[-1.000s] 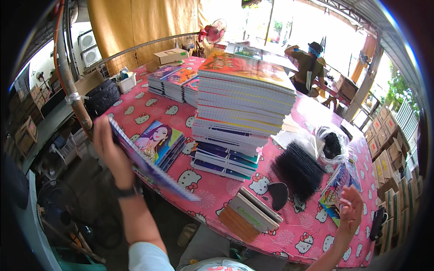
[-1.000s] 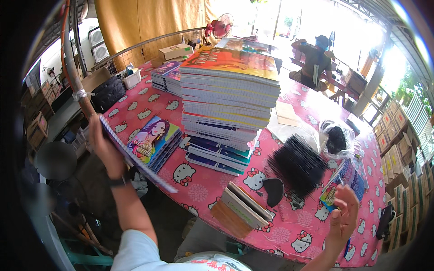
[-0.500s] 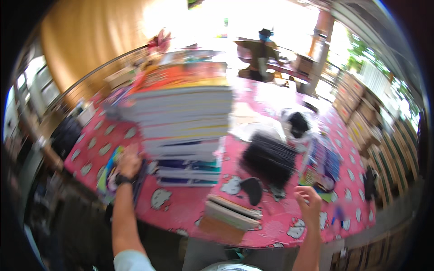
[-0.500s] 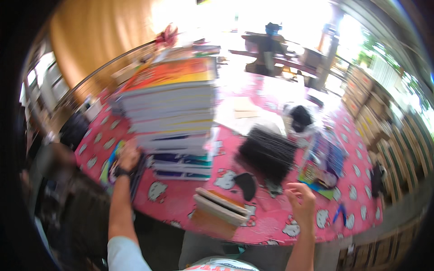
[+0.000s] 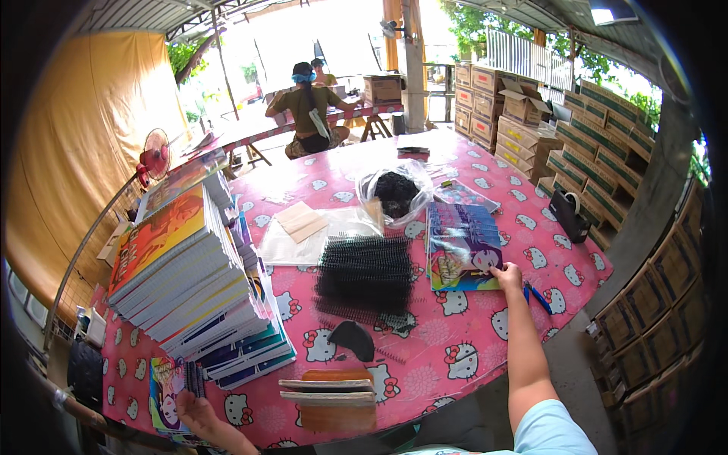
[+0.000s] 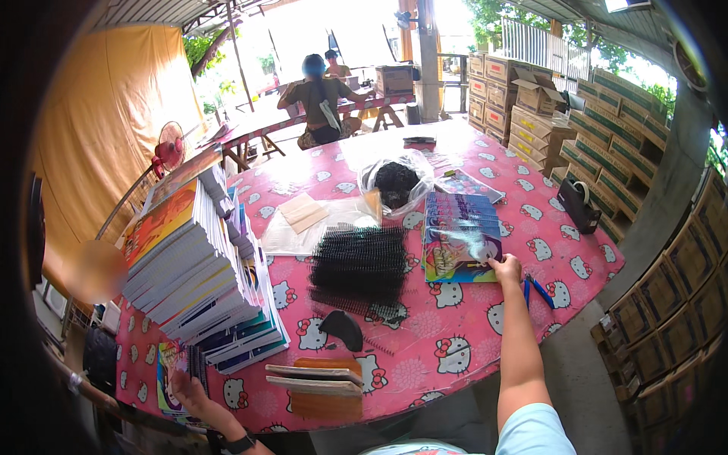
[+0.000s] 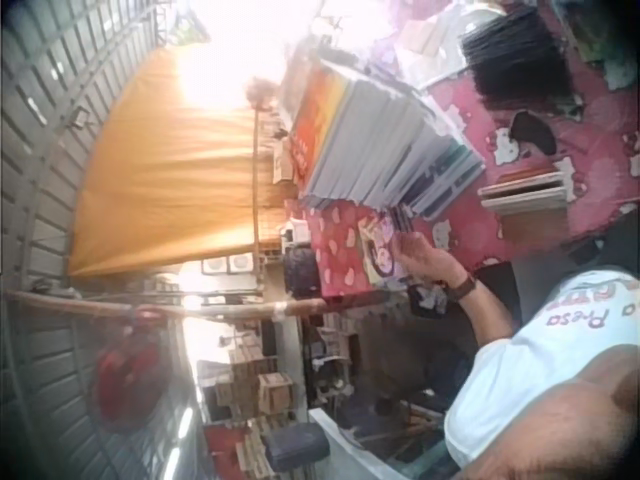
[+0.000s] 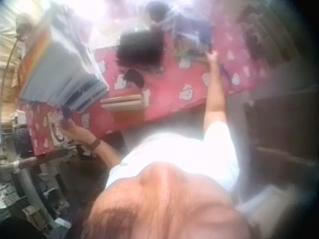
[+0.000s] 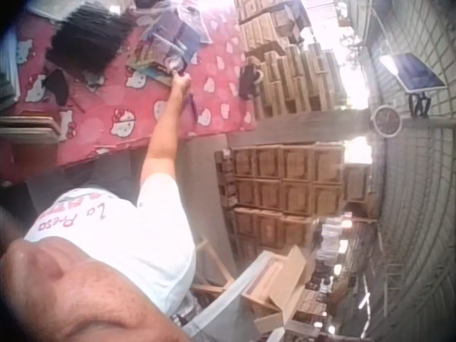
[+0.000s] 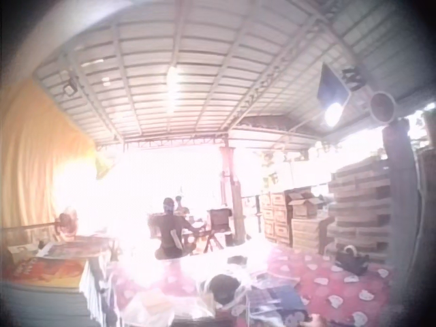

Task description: The person manually threads a plastic spiral coil through the pre-punched holes of a notebook stack, including the front and back covers, then uses pliers to trim and crimp the ends of the coil.

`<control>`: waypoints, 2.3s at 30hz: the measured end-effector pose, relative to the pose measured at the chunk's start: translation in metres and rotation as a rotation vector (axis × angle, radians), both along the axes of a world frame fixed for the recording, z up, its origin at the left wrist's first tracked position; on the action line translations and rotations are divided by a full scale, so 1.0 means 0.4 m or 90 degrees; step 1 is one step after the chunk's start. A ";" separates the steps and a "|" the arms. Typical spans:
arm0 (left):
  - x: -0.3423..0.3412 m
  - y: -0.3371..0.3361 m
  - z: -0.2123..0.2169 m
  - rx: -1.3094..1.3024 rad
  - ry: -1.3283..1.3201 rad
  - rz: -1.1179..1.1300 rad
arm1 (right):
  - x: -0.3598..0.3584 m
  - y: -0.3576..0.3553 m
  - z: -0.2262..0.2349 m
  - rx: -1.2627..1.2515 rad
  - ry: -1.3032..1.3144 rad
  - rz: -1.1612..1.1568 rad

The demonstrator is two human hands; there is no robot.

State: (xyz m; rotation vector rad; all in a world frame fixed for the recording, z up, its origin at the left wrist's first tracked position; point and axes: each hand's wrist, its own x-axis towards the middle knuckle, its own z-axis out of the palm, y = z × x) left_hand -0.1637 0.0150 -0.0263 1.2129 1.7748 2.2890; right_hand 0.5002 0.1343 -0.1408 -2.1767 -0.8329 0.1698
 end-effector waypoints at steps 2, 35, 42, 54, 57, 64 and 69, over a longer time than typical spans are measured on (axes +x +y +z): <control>0.047 0.001 0.019 -0.014 -0.025 -0.055 | 0.032 -0.018 0.004 0.024 -0.061 -0.055; 0.092 0.014 -0.001 -0.170 -0.075 -0.643 | -0.774 -0.361 0.244 0.161 -0.035 0.853; 0.134 0.046 -0.046 0.002 -0.250 -0.503 | -0.705 -0.206 0.198 0.058 -0.122 0.707; 0.241 0.034 -0.057 -0.102 -0.262 -0.438 | -0.788 -0.048 0.140 -0.064 -0.212 0.775; 0.265 0.018 0.043 -0.210 -0.171 -0.407 | -0.795 -0.036 0.117 -0.104 -0.185 0.731; 0.302 0.012 0.052 -0.139 -0.315 -0.375 | -0.793 -0.032 0.152 -0.015 -0.084 0.595; 0.310 0.020 0.049 -0.144 -0.197 -0.325 | -0.807 -0.059 0.195 0.065 -0.037 0.592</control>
